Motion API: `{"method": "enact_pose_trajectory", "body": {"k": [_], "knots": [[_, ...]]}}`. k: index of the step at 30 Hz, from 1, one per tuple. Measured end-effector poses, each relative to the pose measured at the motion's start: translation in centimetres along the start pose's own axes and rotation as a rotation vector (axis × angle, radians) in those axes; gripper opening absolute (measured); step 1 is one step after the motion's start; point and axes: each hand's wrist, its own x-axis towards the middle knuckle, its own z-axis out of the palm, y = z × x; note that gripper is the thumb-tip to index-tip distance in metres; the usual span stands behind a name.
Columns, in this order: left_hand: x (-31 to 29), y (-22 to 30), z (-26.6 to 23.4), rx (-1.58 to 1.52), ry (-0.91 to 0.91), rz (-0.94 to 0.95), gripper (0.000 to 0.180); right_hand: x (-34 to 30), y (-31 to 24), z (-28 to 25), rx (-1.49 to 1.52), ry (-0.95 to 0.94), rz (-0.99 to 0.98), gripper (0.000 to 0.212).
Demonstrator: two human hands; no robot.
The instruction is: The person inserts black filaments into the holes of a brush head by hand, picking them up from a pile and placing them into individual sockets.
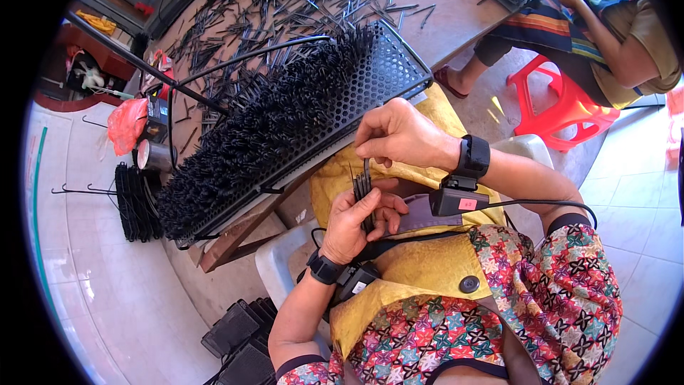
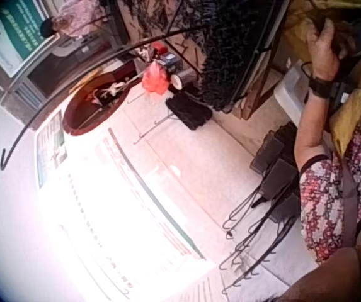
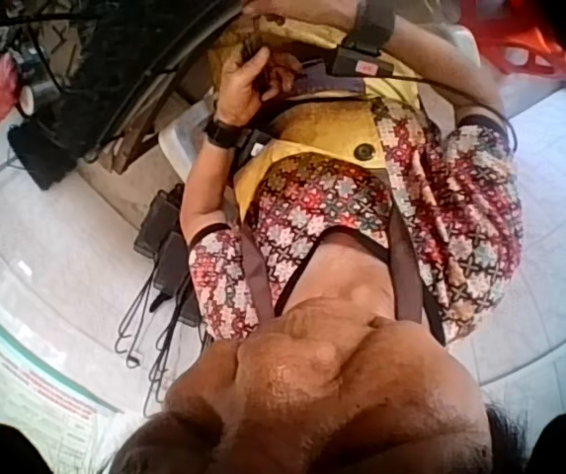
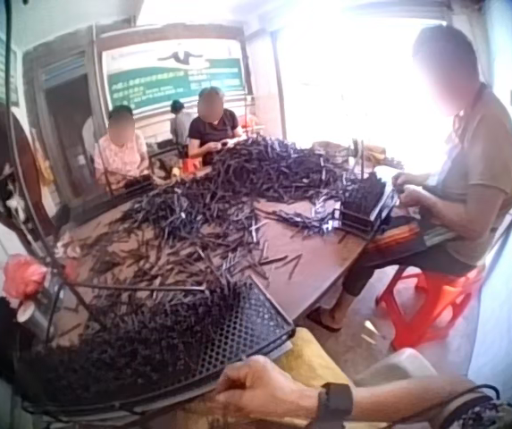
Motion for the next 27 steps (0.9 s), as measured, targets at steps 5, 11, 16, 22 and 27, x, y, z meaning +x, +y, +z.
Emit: {"method": "enact_pose_trajectory", "body": {"k": [5, 11, 16, 22, 27], "knots": [[-0.1, -0.2, 0.0, 0.016, 0.142, 0.083, 0.03, -0.9, 0.7, 0.9, -0.008, 0.118, -0.056, 0.007], [0.0, -0.4, 0.0, -0.006, 0.175, 0.106, 0.025, -1.2, 2.0, 0.2, 0.028, 0.259, -0.004, 0.006], [0.0, -0.7, -0.5, -0.025, 0.18, 0.106, 0.024, 0.4, -1.3, -2.8, -0.07, 0.655, -0.288, 0.005], [0.4, -1.1, -0.5, -0.147, 0.241, 0.128, 0.024, 4.0, -1.7, -3.8, -0.546, 0.822, -0.845, 0.01], [0.4, -1.1, -0.7, -0.187, 0.226, 0.101, 0.027, 5.6, -0.7, -3.1, -0.724, 0.696, -1.035, 0.016]]}}
